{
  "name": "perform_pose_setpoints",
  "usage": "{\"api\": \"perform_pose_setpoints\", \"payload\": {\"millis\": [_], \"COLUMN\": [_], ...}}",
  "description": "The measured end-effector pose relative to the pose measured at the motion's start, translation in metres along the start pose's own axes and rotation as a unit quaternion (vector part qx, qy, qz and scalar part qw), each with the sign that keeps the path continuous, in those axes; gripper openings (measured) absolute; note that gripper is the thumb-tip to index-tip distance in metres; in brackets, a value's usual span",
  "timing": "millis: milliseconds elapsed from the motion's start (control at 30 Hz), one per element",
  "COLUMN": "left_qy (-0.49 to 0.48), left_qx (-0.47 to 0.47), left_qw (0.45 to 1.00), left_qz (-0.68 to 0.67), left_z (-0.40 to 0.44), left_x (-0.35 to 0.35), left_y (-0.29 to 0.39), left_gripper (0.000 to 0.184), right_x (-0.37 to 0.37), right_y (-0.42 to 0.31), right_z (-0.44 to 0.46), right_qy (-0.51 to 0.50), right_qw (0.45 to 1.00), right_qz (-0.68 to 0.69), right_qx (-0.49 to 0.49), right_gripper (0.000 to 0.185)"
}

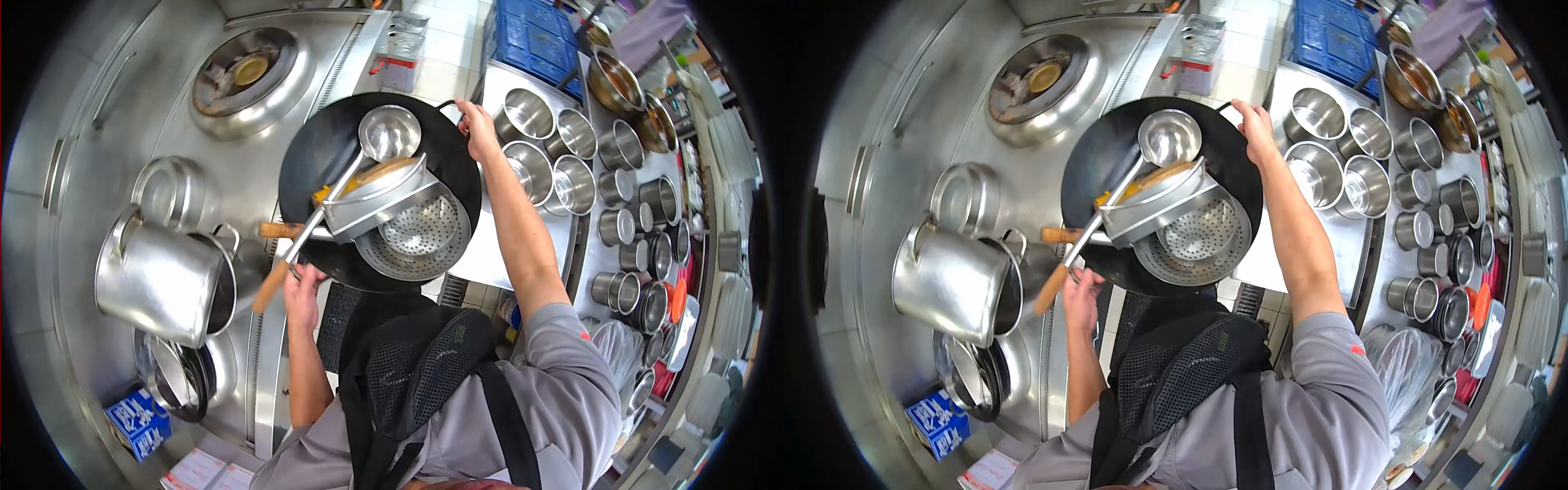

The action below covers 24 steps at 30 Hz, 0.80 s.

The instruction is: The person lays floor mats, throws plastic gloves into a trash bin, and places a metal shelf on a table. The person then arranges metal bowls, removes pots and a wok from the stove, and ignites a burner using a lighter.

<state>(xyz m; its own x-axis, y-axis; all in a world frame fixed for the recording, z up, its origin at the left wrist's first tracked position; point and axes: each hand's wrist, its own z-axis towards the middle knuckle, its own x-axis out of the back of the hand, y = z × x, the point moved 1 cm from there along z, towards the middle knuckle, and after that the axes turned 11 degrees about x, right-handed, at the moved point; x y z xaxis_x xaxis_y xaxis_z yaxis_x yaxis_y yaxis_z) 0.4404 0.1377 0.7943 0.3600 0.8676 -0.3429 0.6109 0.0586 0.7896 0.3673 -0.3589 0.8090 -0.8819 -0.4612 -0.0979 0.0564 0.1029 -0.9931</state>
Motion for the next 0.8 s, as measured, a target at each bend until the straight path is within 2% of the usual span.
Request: {"api": "perform_pose_setpoints", "payload": {"millis": [67, 233, 500, 633, 700, 800], "left_qy": [-0.01, 0.029, 0.097, 0.122, 0.15, 0.156], "left_qx": [0.038, 0.062, 0.084, 0.086, 0.097, 0.096], "left_qw": [0.999, 0.996, 0.986, 0.982, 0.979, 0.978], "left_qz": [-0.004, -0.056, -0.106, -0.115, -0.099, -0.104], "left_z": [-0.031, -0.086, -0.13, -0.158, -0.168, -0.172], "left_x": [0.014, 0.045, 0.096, 0.112, 0.116, 0.131], "left_y": [-0.021, -0.074, -0.144, -0.18, -0.186, -0.208], "left_gripper": [0.016, 0.017, 0.015, 0.015, 0.015, 0.014], "right_x": [-0.009, -0.036, -0.07, -0.077, -0.068, -0.064], "right_y": [0.016, 0.051, 0.111, 0.139, 0.164, 0.188], "right_z": [-0.013, -0.052, -0.107, -0.13, -0.138, -0.152], "right_qy": [-0.015, -0.079, -0.137, -0.139, -0.168, -0.157], "right_qw": [1.0, 0.995, 0.978, 0.975, 0.961, 0.945], "right_qz": [-0.004, -0.008, -0.09, -0.101, -0.146, -0.209], "right_qx": [-0.007, -0.057, -0.127, -0.143, -0.163, -0.196], "right_gripper": [0.046, 0.033, 0.029, 0.031, 0.046, 0.054]}}
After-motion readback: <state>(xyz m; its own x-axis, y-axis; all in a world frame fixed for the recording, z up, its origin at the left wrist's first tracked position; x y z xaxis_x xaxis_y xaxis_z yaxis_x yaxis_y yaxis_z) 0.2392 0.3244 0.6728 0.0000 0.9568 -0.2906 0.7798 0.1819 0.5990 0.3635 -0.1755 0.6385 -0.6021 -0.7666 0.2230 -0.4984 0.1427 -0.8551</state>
